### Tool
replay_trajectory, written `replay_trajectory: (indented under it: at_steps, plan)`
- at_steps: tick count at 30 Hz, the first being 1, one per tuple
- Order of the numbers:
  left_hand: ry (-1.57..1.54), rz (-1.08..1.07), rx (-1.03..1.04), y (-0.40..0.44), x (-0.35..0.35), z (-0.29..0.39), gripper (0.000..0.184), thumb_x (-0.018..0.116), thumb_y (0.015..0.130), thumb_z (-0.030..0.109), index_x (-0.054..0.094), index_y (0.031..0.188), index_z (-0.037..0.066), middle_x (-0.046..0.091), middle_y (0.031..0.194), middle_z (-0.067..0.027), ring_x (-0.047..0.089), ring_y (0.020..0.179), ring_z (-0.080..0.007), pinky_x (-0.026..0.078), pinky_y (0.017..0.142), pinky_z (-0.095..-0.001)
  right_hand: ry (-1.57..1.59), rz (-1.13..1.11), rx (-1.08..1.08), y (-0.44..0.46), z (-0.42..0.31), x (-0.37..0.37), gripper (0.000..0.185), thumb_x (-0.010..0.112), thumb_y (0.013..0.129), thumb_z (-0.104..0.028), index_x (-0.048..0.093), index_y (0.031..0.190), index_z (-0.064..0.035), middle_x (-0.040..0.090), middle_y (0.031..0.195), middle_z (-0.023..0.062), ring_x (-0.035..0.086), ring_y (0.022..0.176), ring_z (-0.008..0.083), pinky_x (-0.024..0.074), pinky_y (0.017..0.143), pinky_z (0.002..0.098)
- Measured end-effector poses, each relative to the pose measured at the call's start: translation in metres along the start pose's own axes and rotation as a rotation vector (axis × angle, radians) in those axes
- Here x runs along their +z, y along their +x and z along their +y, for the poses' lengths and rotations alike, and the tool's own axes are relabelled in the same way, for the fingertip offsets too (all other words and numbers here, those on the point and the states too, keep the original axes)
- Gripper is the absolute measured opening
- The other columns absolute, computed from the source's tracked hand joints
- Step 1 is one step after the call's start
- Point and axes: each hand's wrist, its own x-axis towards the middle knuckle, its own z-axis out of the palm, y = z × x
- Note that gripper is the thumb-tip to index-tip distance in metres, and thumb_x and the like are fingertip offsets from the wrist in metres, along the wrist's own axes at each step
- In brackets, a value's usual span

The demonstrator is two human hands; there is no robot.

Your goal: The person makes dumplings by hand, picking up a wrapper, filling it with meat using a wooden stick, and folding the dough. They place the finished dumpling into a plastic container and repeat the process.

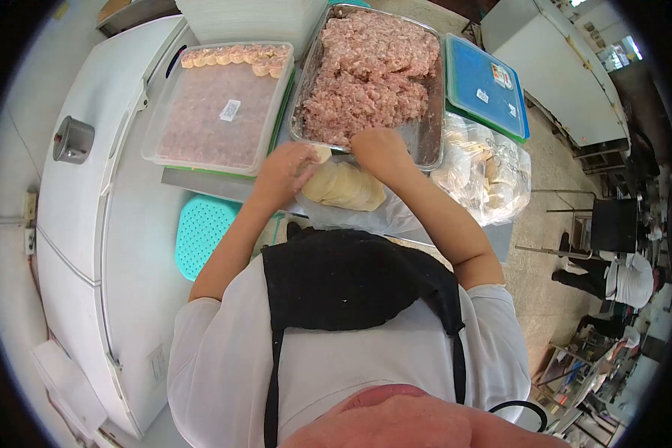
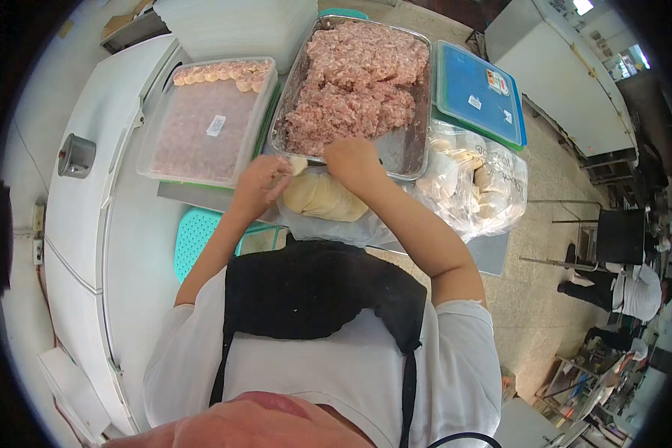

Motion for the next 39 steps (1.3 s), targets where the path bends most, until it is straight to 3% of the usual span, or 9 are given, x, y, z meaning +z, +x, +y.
replay_trajectory:
  at_steps: [2, 7, 10, 13, 15, 18, 21, 26, 39]
  plan:
    - [-0.19, -0.167, -0.242, -0.014, 0.012, -0.01, 0.016, 0.066, 0.081, 0.008, 0.057, 0.092, 0.003, 0.064, 0.095, -0.0101, 0.063, 0.086, -0.026, 0.049, 0.078, -0.0332, 0.017, 0.021, 0.019, 0.011, -0.012, 0.002, 0.014, 0.058, 0.074, -0.013, 0.068, 0.072, -0.004, 0.067, 0.072, 0.0163, 0.068, 0.069, 0.0316, 0.0541, 0.061, 0.0432]
    - [-0.526, -0.108, -0.482, -0.019, 0.02, -0.027, 0.018, 0.068, 0.083, 0.011, 0.052, 0.09, 0.005, 0.06, 0.085, -0.0051, 0.059, 0.082, -0.0146, 0.047, 0.074, -0.0282, 0.085, 0.029, -0.009, 0.014, 0.002, 0.028, 0.017, 0.057, 0.077, -0.014, 0.068, 0.073, -0.0023, 0.067, 0.074, 0.0173, 0.067, 0.072, 0.0333, 0.0529, 0.062, 0.0421]
    - [-0.859, -0.069, -0.633, -0.01, 0.029, -0.037, 0.018, 0.067, 0.087, 0.012, 0.049, 0.09, 0.008, 0.058, 0.085, -0.0016, 0.057, 0.08, -0.0092, 0.047, 0.072, -0.0268, 0.466, -0.093, 0.255, 0.002, 0.01, 0.02, 0.025, 0.057, 0.087, -0.02, 0.069, 0.076, -0.0015, 0.066, 0.072, 0.0171, 0.067, 0.068, 0.0295, 0.0513, 0.061, 0.0389]
    - [-1.156, -0.027, -0.733, 0.007, 0.034, -0.029, 0.017, 0.065, 0.09, 0.011, 0.048, 0.091, 0.01, 0.058, 0.088, 0.0001, 0.056, 0.081, -0.008, 0.047, 0.074, -0.0263, 0.892, -0.103, 0.527, -0.015, 0.001, 0.007, 0.034, 0.056, 0.094, -0.032, 0.071, 0.088, -0.0025, 0.067, 0.075, 0.012, 0.064, 0.068, 0.02, 0.0496, 0.064, 0.034]
    - [-1.259, -0.029, -0.754, 0.021, 0.034, -0.015, 0.016, 0.064, 0.091, 0.011, 0.048, 0.093, 0.01, 0.058, 0.09, -0.0003, 0.057, 0.084, -0.0079, 0.047, 0.076, -0.0259, 1.22, 0.186, 0.566, -0.017, -0.014, 0.001, 0.039, 0.058, 0.095, -0.038, 0.069, 0.093, -0.0012, 0.045, 0.057, -0.0055, 0.039, 0.052, 0.0038, 0.0309, 0.047, 0.0227]
    - [-1.427, 0.04, -0.813, 0.036, 0.042, 0.006, 0.016, 0.065, 0.091, 0.014, 0.055, 0.099, 0.005, 0.06, 0.093, -0.0017, 0.057, 0.087, -0.0073, 0.047, 0.08, -0.024, 1.385, 0.311, 0.598, -0.015, -0.034, -0.008, 0.033, 0.065, 0.091, -0.037, 0.069, 0.092, -0.004, 0.045, 0.057, -0.0084, 0.035, 0.049, 0.0017, 0.0248, 0.045, 0.0209]
    - [-1.107, 0.072, -0.565, 0.039, 0.048, 0.012, 0.025, 0.061, 0.094, 0.016, 0.057, 0.114, 0.003, 0.063, 0.101, -0.004, 0.059, 0.095, -0.01, 0.047, 0.086, -0.0261, 1.45, 0.349, 0.657, -0.012, -0.038, -0.005, 0.029, 0.071, 0.087, -0.034, 0.069, 0.091, -0.0056, 0.046, 0.059, -0.0101, 0.035, 0.049, 0.001, 0.0235, 0.044, 0.0211]
    - [-1.418, 0.052, -0.885, 0.04, 0.028, 0.016, 0.032, 0.05, 0.1, 0.024, 0.055, 0.124, 0.003, 0.062, 0.115, -0.0064, 0.06, 0.106, -0.0152, 0.047, 0.093, -0.0307, 1.35, 0.396, 0.658, -0.014, -0.035, -0.004, 0.027, 0.072, 0.087, -0.031, 0.068, 0.088, -0.0036, 0.048, 0.063, -0.0083, 0.04, 0.056, 0.0017, 0.0287, 0.048, 0.0215]
    - [-1.748, 0.192, -0.852, 0.046, 0.008, -0.007, 0.038, 0.043, 0.101, 0.025, 0.047, 0.126, -0.004, 0.058, 0.126, -0.0163, 0.058, 0.114, -0.0269, 0.047, 0.098, -0.0403, 1.02, 0.273, 0.489, -0.015, -0.025, 0.015, 0.022, 0.071, 0.084, -0.024, 0.064, 0.085, -0.0034, 0.05, 0.068, -0.004, 0.043, 0.063, 0.0051, 0.0366, 0.057, 0.0236]
